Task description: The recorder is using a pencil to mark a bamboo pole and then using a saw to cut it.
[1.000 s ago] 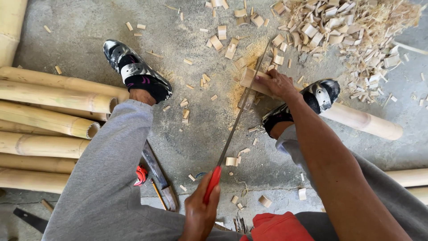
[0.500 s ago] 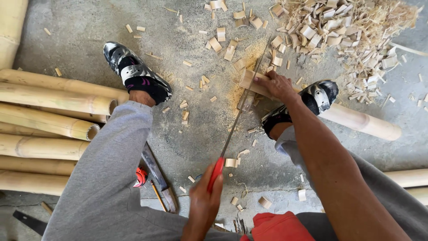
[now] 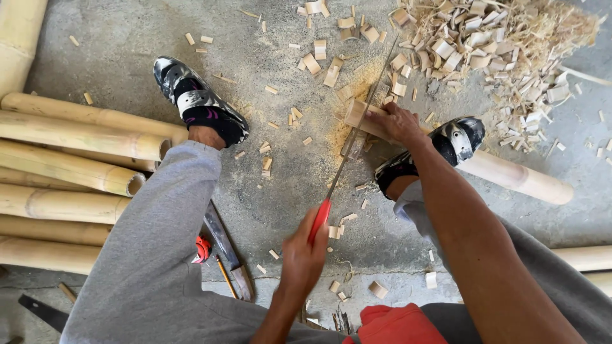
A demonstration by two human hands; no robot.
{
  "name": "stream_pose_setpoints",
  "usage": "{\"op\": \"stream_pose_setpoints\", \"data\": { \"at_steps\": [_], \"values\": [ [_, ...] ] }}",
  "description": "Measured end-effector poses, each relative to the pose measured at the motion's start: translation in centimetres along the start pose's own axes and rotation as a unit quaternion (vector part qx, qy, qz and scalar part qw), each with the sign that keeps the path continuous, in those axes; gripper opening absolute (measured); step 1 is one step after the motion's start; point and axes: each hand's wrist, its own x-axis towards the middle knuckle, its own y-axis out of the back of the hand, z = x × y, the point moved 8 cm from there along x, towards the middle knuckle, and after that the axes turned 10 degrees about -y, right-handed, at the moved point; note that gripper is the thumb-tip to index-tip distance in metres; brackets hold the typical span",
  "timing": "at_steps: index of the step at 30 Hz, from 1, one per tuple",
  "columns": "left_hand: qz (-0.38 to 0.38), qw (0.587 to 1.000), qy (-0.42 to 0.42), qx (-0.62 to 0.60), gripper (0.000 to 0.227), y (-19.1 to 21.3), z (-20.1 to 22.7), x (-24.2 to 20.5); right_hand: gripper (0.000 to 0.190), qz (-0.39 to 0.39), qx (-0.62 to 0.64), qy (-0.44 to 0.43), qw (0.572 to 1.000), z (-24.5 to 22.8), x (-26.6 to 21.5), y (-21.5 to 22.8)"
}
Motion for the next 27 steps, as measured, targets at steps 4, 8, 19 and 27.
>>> {"op": "stream_pose_setpoints", "data": {
  "at_steps": [4, 8, 19, 27],
  "values": [
    [0.046, 0.997, -0.066, 0.007, 0.038, 2.0, -1.4, -6.6, 0.089, -0.02, 0.019, -0.014, 1.0, 0.7, 0.1, -0.7],
    [0.074, 0.99, -0.119, 0.012, 0.035, 0.7, -0.2, -1.8, 0.089, 0.011, 0.02, 0.022, 0.999, 0.4, 0.2, -0.4],
    [0.08, 0.993, -0.088, -0.004, 0.042, 2.5, -1.2, -6.7, 0.088, -0.027, 0.012, -0.023, 0.999, 0.7, 0.0, -0.9],
    [0.054, 0.997, -0.053, -0.018, 0.039, -1.2, 2.2, 5.8, 0.085, 0.001, 0.0, -0.003, 1.0, 2.1, 1.6, -1.1]
  ]
}}
